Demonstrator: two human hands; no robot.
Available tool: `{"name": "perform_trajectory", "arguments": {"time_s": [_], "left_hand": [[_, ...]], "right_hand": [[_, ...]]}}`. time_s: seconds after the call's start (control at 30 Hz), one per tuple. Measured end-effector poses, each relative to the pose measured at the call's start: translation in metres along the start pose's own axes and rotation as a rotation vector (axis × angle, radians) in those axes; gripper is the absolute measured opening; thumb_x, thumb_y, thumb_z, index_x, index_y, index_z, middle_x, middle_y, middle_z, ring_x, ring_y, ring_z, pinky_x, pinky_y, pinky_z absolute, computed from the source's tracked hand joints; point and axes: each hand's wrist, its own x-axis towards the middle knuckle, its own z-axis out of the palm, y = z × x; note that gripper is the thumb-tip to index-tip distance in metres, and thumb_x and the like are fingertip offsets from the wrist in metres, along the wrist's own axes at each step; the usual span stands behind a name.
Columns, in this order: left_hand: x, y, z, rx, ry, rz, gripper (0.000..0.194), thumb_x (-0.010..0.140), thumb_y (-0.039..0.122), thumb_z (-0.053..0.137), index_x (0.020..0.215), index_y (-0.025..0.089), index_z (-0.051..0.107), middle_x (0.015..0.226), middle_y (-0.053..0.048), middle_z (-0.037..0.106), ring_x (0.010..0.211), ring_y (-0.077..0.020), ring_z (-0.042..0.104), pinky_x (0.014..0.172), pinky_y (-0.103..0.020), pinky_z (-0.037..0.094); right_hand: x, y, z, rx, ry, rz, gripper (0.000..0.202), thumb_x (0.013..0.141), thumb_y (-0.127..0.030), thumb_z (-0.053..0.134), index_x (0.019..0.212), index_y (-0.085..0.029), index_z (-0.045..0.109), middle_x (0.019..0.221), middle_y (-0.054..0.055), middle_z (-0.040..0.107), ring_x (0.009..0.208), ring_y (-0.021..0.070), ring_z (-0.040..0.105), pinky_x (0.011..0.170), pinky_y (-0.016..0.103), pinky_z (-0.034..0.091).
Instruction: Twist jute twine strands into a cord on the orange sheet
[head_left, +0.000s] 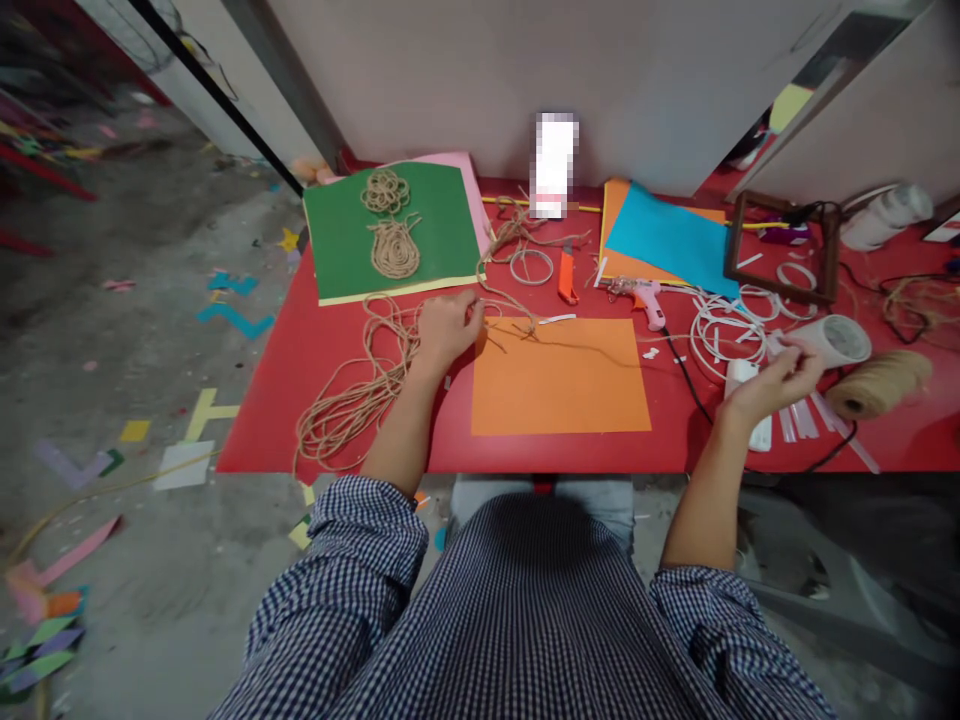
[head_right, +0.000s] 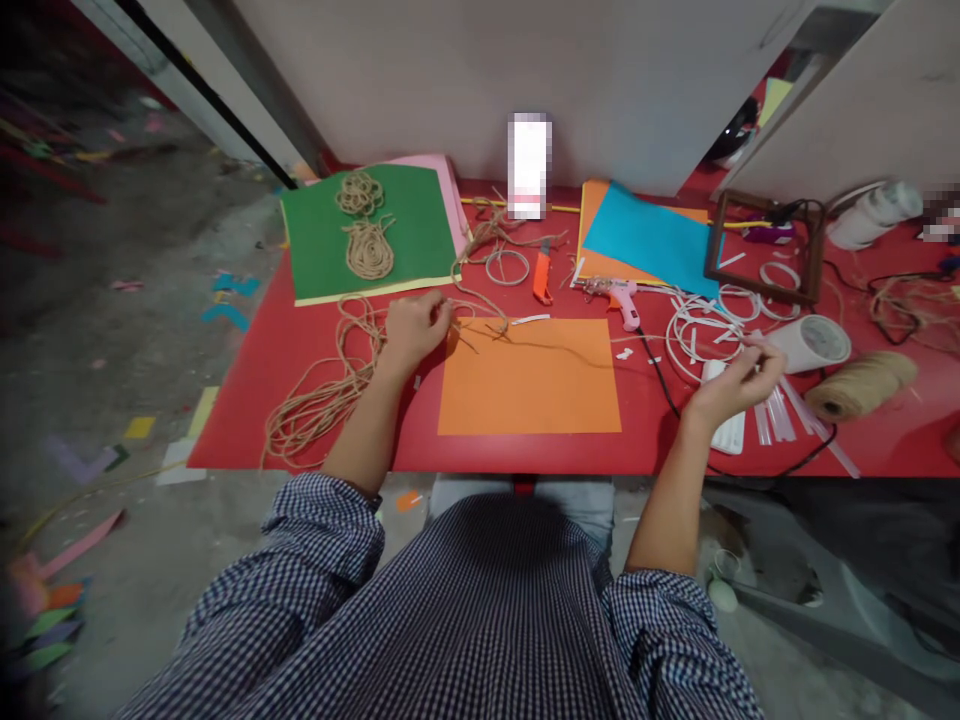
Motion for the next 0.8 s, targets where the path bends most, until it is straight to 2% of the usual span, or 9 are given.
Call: {"name": "perform_trajectory", "arguments": {"time_s": [0.03, 0.1, 0.2, 0.3, 0.37, 0.5, 0.6, 0.7, 0.8], "left_hand": [[-0.001, 0.002, -0.002, -0.005, -0.002, 0.016, 0.047, 0.106, 0.044, 0.032, 0.110, 0.021, 0.072, 0.095, -0.014, 0.075, 0.096, -0.0295, 0.068, 0.085, -0.038, 0.042], [-0.004, 0.005, -0.004, -0.020, -0.005, 0.055, 0.048, 0.107, 0.044, 0.030, 0.107, 0.021, 0.073, 0.093, -0.013, 0.074, 0.095, -0.0294, 0.068, 0.084, -0.038, 0.042], [-0.008, 0.011, -0.007, -0.036, -0.001, 0.106, 0.049, 0.107, 0.044, 0.030, 0.105, 0.021, 0.073, 0.094, -0.014, 0.074, 0.095, -0.0295, 0.068, 0.084, -0.038, 0.041], [-0.011, 0.017, -0.005, -0.028, -0.016, 0.128, 0.048, 0.107, 0.043, 0.031, 0.106, 0.021, 0.073, 0.098, -0.015, 0.076, 0.097, -0.0296, 0.068, 0.083, -0.039, 0.041], [-0.012, 0.020, -0.002, -0.025, -0.033, 0.156, 0.047, 0.107, 0.043, 0.031, 0.107, 0.021, 0.073, 0.101, -0.015, 0.077, 0.098, -0.0297, 0.069, 0.082, -0.038, 0.042], [-0.013, 0.024, 0.002, -0.015, -0.044, 0.244, 0.050, 0.108, 0.044, 0.029, 0.110, 0.021, 0.074, 0.104, -0.016, 0.077, 0.097, -0.0294, 0.070, 0.082, -0.039, 0.043], [-0.012, 0.024, 0.003, 0.017, -0.044, 0.256, 0.050, 0.109, 0.042, 0.028, 0.112, 0.020, 0.073, 0.103, -0.017, 0.077, 0.096, -0.0293, 0.070, 0.081, -0.039, 0.044], [-0.009, 0.020, 0.002, 0.054, -0.063, 0.225, 0.050, 0.109, 0.041, 0.028, 0.114, 0.019, 0.072, 0.103, -0.018, 0.077, 0.098, -0.0307, 0.071, 0.080, -0.039, 0.044], [-0.006, 0.014, 0.000, 0.089, -0.090, 0.146, 0.050, 0.109, 0.043, 0.028, 0.115, 0.019, 0.072, 0.107, -0.019, 0.076, 0.100, -0.0334, 0.071, 0.081, -0.041, 0.046]], "right_hand": [[-0.005, -0.005, 0.002, 0.009, 0.006, -0.078, 0.030, 0.105, -0.050, 0.049, 0.099, -0.029, 0.068, 0.108, 0.019, 0.068, 0.103, 0.0350, 0.064, 0.089, 0.056, 0.047], [-0.018, -0.022, 0.009, -0.054, -0.088, -0.150, 0.029, 0.104, -0.050, 0.051, 0.109, -0.027, 0.069, 0.113, 0.019, 0.067, 0.102, 0.0339, 0.063, 0.089, 0.054, 0.048], [-0.043, -0.056, 0.030, -0.115, -0.472, -0.225, 0.041, 0.110, -0.050, 0.038, 0.107, -0.024, 0.070, 0.106, 0.013, 0.065, 0.104, 0.0306, 0.063, 0.091, 0.050, 0.050], [-0.070, -0.094, 0.061, -0.030, -0.938, -0.359, 0.040, 0.111, -0.046, 0.039, 0.112, -0.023, 0.071, 0.112, 0.012, 0.065, 0.103, 0.0276, 0.063, 0.090, 0.044, 0.051], [-0.088, -0.117, 0.084, -0.012, -1.114, -0.446, 0.037, 0.110, -0.044, 0.042, 0.123, -0.023, 0.069, 0.117, 0.013, 0.064, 0.104, 0.0281, 0.063, 0.089, 0.042, 0.051], [-0.119, -0.151, 0.121, -0.084, -1.292, -0.667, 0.035, 0.107, -0.036, 0.051, 0.135, -0.020, 0.066, 0.121, 0.017, 0.062, 0.106, 0.0313, 0.060, 0.082, 0.039, 0.047], [-0.126, -0.159, 0.135, -0.142, -1.336, -0.771, 0.028, 0.108, -0.028, 0.050, 0.116, -0.016, 0.074, 0.112, 0.018, 0.064, 0.104, 0.0310, 0.058, 0.079, 0.038, 0.043], [-0.118, -0.153, 0.137, -0.119, -1.339, -0.759, 0.031, 0.108, -0.029, 0.051, 0.103, -0.015, 0.078, 0.103, 0.016, 0.066, 0.095, 0.0281, 0.059, 0.077, 0.038, 0.041], [-0.098, -0.140, 0.132, -0.055, -1.326, -0.626, 0.037, 0.108, -0.034, 0.049, 0.098, -0.018, 0.081, 0.096, 0.012, 0.067, 0.084, 0.0242, 0.059, 0.074, 0.037, 0.040]]}}
